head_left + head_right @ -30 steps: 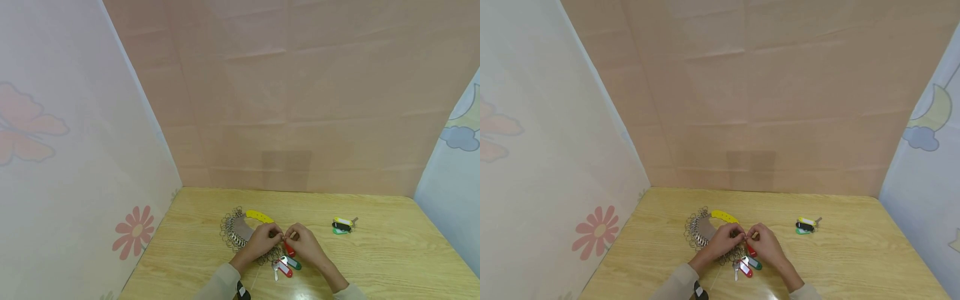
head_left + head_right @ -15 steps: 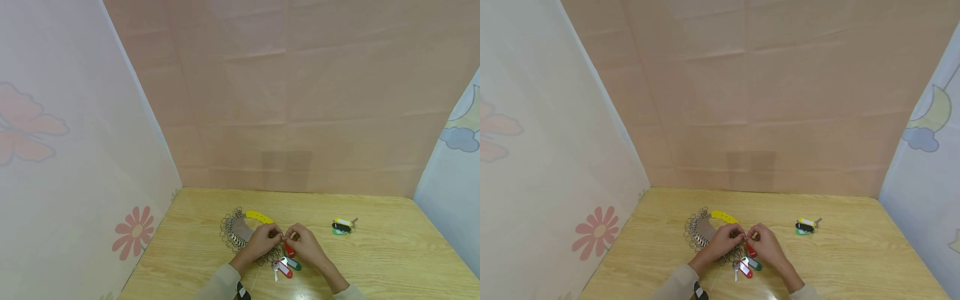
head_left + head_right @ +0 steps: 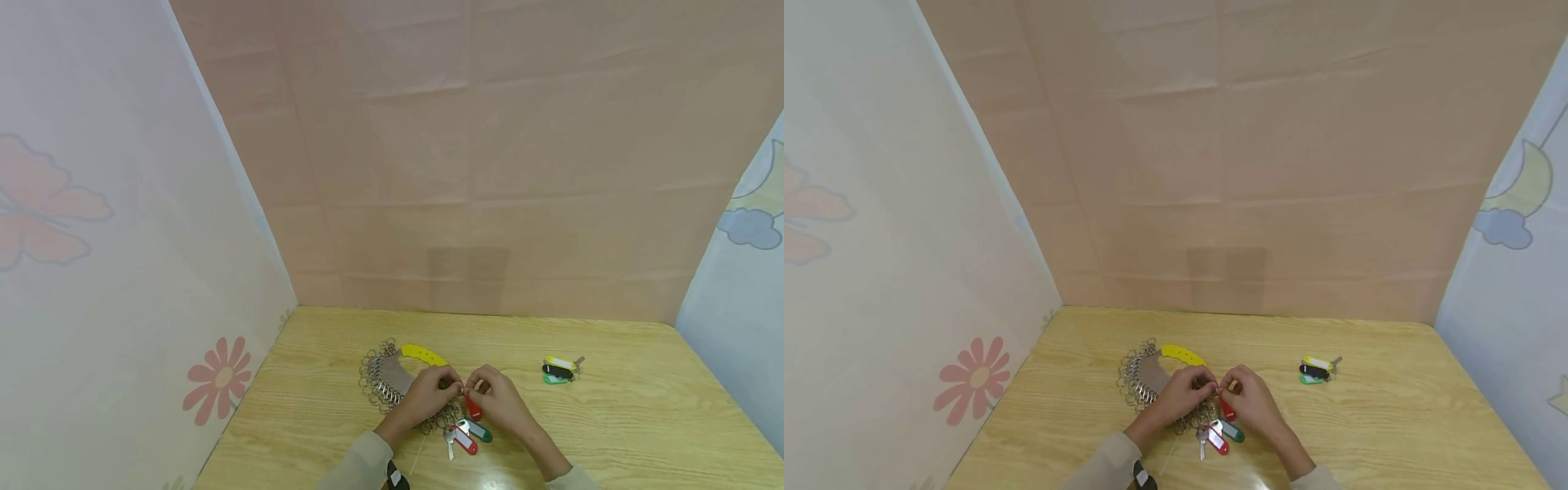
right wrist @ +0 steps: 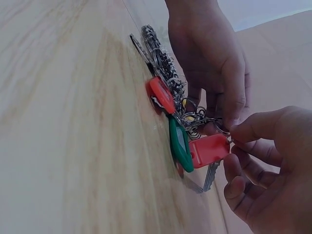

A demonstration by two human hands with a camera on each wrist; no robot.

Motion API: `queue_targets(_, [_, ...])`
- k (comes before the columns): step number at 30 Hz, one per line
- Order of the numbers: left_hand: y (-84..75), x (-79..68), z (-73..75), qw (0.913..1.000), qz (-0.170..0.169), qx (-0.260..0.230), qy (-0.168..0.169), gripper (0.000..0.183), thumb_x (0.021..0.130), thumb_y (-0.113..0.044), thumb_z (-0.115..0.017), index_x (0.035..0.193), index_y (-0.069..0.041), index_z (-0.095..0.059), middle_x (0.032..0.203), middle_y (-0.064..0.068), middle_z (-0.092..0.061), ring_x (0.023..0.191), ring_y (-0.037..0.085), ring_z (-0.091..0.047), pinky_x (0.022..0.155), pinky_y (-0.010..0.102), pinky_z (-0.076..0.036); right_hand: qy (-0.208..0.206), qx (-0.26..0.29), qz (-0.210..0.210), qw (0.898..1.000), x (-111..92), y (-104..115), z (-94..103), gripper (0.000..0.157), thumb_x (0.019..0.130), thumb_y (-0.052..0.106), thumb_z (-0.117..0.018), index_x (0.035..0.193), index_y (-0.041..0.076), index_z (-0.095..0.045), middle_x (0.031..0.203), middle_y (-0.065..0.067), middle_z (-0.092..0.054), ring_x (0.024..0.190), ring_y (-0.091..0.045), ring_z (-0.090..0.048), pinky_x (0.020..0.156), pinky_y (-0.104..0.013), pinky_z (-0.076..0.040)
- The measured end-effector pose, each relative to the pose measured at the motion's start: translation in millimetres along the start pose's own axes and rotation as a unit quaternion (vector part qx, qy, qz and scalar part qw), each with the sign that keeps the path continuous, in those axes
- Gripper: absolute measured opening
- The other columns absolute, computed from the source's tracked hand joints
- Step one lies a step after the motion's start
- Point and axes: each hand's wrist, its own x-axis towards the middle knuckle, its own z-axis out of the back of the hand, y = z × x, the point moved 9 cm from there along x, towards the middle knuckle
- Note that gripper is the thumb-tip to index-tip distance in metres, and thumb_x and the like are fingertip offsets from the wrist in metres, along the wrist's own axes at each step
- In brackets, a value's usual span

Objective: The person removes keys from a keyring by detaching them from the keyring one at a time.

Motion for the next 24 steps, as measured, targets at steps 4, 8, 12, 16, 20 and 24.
queue_targets(4, [1.0, 0.3, -0.6, 1.0000, 0.002, 0.000, -0.001, 0.011, 0.100, -0.028, -0.061, 0.098, -0.022, -0.070, 0.090, -0.012, -0.068, 0.080, -0.005, -0.058, 0.072, 0.018, -0.049, 0.005, -0.004, -0.005, 1.000, 0.5, -2.5, -0.3, 0.009, 0.089, 0.011, -0.072, 0.086, 0.013, -0.064, 0.095, -0.003, -0.060, 0.078, -0.016, -0.060, 0.060, -0.024, -0.050])
queue_targets(8, [1.6, 0.4, -0.6, 1.0000, 0.001, 0.002, -0.002, 0.012, 0.100, -0.029, -0.060, 0.098, -0.023, -0.070, 0.090, -0.012, -0.068, 0.080, -0.005, -0.058, 0.072, 0.018, -0.049, 0.006, -0.003, -0.003, 1.000, 1.3, -3.7, -0.5, 0.009, 0.089, 0.012, -0.072, 0.086, 0.013, -0.064, 0.095, -0.002, -0.060, 0.078, -0.016, -0.060, 0.059, -0.024, -0.050])
queue_targets(12, [1.2, -0.3, 0.1, 0.9999, -0.001, 0.009, -0.004, 0.011, 0.100, -0.029, -0.060, 0.098, -0.023, -0.070, 0.091, -0.012, -0.068, 0.080, -0.005, -0.057, 0.072, 0.018, -0.049, 0.005, -0.002, 0.002, 1.000, 1.7, -3.8, -0.3, 0.009, 0.089, 0.012, -0.072, 0.086, 0.014, -0.064, 0.094, -0.002, -0.061, 0.077, -0.016, -0.060, 0.059, -0.024, -0.049])
queue_targets(16, [-2.0, 0.1, 1.6, 0.9998, -0.007, 0.015, -0.009, 0.010, 0.099, -0.025, -0.062, 0.097, -0.021, -0.071, 0.090, -0.011, -0.069, 0.080, -0.005, -0.057, 0.073, 0.017, -0.049, 0.002, -0.004, 0.004, 1.000, 1.7, -3.3, 0.3, 0.010, 0.088, 0.012, -0.073, 0.085, 0.015, -0.064, 0.094, -0.002, -0.061, 0.077, -0.014, -0.060, 0.060, -0.024, -0.050])
queue_targets(20, [-4.6, 0.9, 2.7, 0.9998, -0.009, 0.015, -0.012, 0.009, 0.098, -0.022, -0.063, 0.096, -0.018, -0.071, 0.089, -0.010, -0.070, 0.080, -0.006, -0.056, 0.074, 0.016, -0.049, 0.000, -0.003, -0.001, 1.000, 1.5, -3.1, 0.7, 0.009, 0.088, 0.011, -0.073, 0.085, 0.014, -0.064, 0.094, -0.002, -0.061, 0.076, -0.013, -0.060, 0.059, -0.023, -0.050])
queue_targets(24, [-4.6, 1.0, 2.6, 0.9998, -0.008, 0.013, -0.012, 0.009, 0.098, -0.021, -0.063, 0.096, -0.018, -0.071, 0.089, -0.010, -0.070, 0.080, -0.006, -0.057, 0.074, 0.016, -0.049, 0.007, 0.001, -0.005, 1.000, 1.0, -2.0, -0.4, 0.008, 0.090, 0.012, -0.071, 0.088, 0.011, -0.064, 0.096, -0.005, -0.061, 0.073, -0.012, -0.060, 0.057, -0.023, -0.049])
